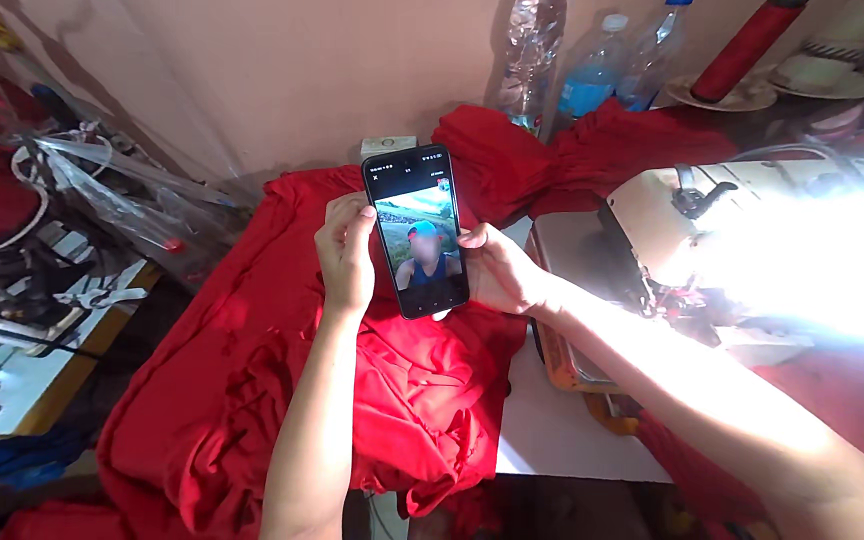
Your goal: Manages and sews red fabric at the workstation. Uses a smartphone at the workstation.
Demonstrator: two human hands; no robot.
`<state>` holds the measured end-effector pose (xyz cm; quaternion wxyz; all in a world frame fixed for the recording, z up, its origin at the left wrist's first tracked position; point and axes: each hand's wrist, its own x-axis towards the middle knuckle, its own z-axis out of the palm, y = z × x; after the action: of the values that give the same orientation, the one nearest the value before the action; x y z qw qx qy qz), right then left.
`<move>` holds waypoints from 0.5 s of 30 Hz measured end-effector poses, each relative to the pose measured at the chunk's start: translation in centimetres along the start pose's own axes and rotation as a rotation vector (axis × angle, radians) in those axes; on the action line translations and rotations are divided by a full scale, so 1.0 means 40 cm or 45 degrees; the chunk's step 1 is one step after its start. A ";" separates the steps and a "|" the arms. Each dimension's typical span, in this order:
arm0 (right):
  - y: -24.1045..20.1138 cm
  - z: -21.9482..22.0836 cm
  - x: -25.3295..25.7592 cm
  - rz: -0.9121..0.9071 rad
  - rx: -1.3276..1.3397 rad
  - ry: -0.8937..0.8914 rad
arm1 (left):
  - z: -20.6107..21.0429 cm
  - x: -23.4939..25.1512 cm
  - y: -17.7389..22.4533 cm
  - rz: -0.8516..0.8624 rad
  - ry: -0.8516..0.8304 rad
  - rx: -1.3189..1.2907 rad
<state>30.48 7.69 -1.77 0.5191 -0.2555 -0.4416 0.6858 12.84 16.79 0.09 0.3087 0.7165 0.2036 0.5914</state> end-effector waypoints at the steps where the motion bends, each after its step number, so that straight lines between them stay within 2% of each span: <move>1: 0.000 -0.001 0.000 0.002 0.003 -0.011 | 0.000 0.000 0.000 -0.005 0.001 0.002; 11: -0.002 0.001 0.001 0.002 0.016 -0.008 | -0.002 -0.008 0.007 -0.030 -0.024 0.056; 15: -0.002 0.001 0.002 0.033 -0.066 0.015 | -0.001 -0.018 0.008 0.030 -0.033 0.107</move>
<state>30.46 7.75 -1.68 0.5061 -0.2786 -0.4527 0.6792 12.63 16.10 -0.21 0.2740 0.7388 0.2158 0.5767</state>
